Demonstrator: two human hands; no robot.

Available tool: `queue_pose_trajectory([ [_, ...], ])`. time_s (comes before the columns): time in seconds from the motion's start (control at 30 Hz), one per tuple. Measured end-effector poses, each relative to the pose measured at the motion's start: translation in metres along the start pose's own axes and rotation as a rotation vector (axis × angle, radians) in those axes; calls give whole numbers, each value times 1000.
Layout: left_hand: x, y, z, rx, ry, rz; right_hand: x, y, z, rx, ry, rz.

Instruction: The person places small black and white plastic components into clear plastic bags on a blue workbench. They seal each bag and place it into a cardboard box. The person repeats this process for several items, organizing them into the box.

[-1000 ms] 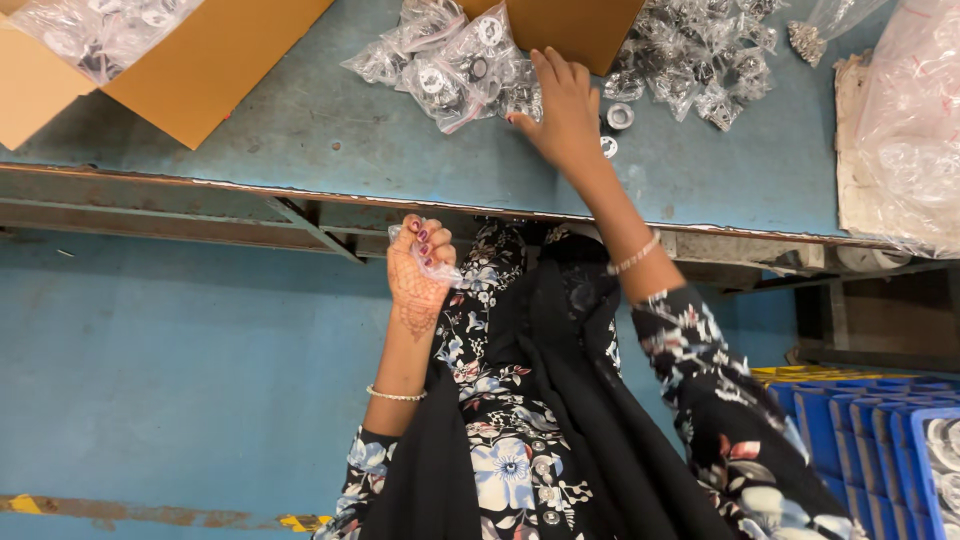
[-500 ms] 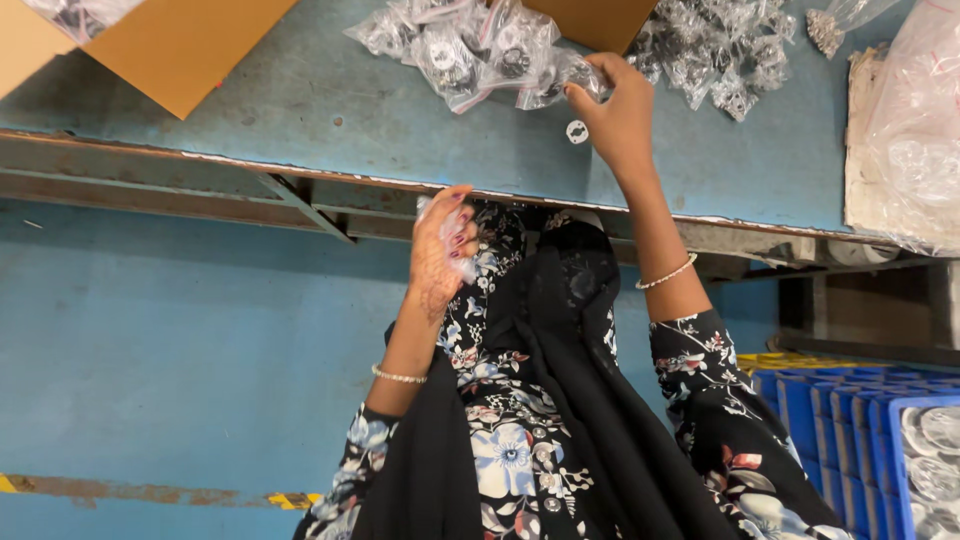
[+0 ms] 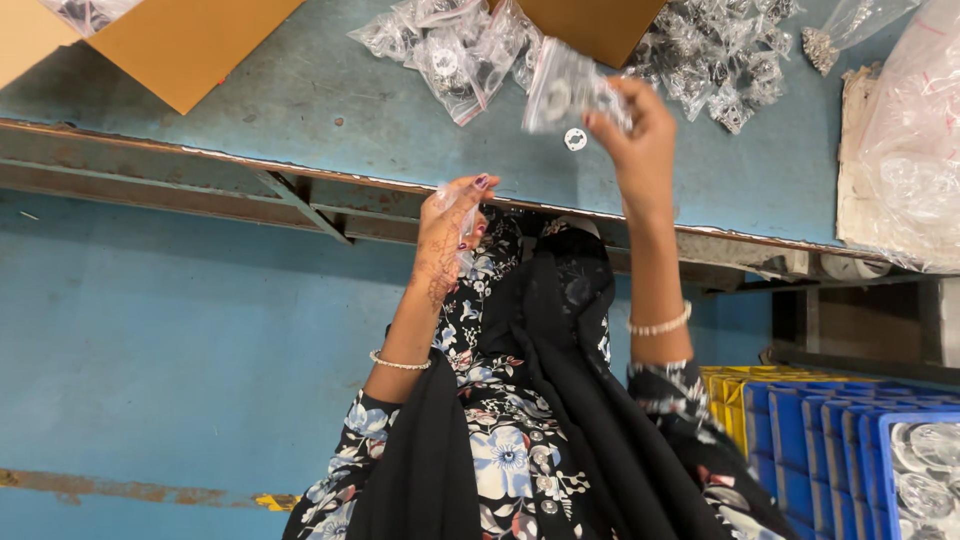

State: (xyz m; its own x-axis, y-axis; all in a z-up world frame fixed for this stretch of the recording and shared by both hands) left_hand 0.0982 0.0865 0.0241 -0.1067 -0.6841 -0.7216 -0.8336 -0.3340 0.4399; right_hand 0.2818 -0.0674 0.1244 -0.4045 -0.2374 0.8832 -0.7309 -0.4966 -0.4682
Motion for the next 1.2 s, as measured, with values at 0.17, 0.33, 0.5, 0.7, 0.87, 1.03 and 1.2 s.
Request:
queue_pose_trajectory([
  [0.17, -2, 6, -23, 50, -248, 22, 15, 75, -2, 12, -189, -155],
  [0.33, 4, 8, -34, 141, -391, 28, 28, 102, -2, 34, -208, -170],
  [0.5, 6, 18, -30, 147, -365, 10, 73, 102, -4, 156, 563, 115],
  [0.7, 19, 19, -40, 140, -441, -56, 60, 114, -30, 170, 288, -78],
  [0.87, 31, 22, -41, 105, -535, -68, 32, 127, -37, 121, 215, -217],
  [1.03, 41, 26, -43, 209, -458, 57, 15, 135, -32, 166, -17, -221],
  [1.2, 46, 37, -53, 366, -354, 182, -1, 142, -28, 196, -137, -267],
])
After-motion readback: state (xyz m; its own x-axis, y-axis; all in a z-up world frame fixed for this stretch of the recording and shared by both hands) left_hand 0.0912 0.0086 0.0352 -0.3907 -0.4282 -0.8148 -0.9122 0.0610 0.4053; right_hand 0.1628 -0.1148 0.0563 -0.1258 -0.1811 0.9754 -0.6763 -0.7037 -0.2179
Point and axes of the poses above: each hand's wrist, its own y-axis away from the middle knuckle, its own z-axis out of the back of the hand, x = y × z, the point moved 8 cm from there along -y, towards the middle knuckle, and after that the axes turned 13 degrees about z, right-handed, at the moved point
